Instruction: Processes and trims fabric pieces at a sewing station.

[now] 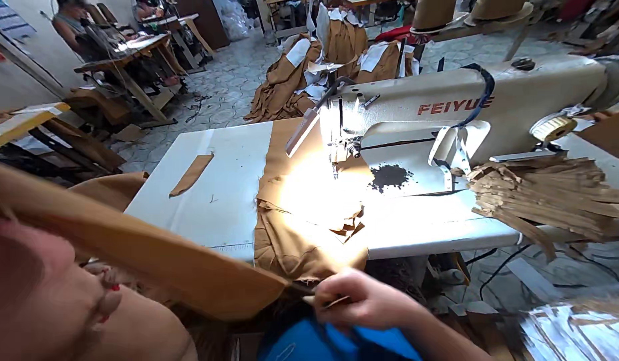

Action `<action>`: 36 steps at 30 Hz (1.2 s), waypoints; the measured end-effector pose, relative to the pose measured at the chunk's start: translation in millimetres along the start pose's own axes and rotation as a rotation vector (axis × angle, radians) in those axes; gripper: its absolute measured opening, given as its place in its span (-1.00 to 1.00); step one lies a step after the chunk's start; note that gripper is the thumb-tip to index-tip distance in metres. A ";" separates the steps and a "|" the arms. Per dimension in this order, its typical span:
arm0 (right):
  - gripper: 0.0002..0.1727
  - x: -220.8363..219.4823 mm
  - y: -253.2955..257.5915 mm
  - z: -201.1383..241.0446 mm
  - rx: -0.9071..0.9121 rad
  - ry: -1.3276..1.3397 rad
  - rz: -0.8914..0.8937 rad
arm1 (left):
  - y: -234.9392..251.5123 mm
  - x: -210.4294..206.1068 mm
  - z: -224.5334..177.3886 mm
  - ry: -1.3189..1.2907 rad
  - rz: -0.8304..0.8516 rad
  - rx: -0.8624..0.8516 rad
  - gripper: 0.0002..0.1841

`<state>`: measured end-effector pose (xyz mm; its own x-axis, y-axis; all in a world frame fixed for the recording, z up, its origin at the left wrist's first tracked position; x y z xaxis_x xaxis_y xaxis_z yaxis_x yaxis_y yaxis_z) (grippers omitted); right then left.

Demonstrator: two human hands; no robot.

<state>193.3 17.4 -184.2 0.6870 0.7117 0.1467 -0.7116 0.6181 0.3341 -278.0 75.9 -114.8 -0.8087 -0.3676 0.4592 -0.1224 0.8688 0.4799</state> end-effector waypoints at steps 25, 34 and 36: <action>-0.66 99.5 -30.6 -25.1 -0.511 0.129 -0.754 | -27.1 -355.9 -209.3 0.393 0.548 -0.876 -0.80; -0.51 81.2 -29.7 -11.2 -0.271 0.277 -0.843 | -37.5 -317.0 -201.1 -0.303 0.567 -0.157 -0.64; -0.51 74.3 -24.9 -3.8 -0.134 0.338 -0.905 | -59.6 -327.4 -192.9 -0.522 0.658 0.080 -0.67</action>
<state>261.4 56.2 -185.1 0.9187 -0.0061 -0.3950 0.0396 0.9963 0.0769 105.1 80.5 -149.5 -0.8891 0.4053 0.2127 0.4424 0.8801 0.1723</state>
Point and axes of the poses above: each hand's wrist, its own y-axis towards the middle knuckle, its own x-axis out of the back of the hand, z = x × y, the point moved 6 cm from there along y, towards the middle knuckle, and after that the axes turned 6 degrees about -y, right-handed, at the moved point
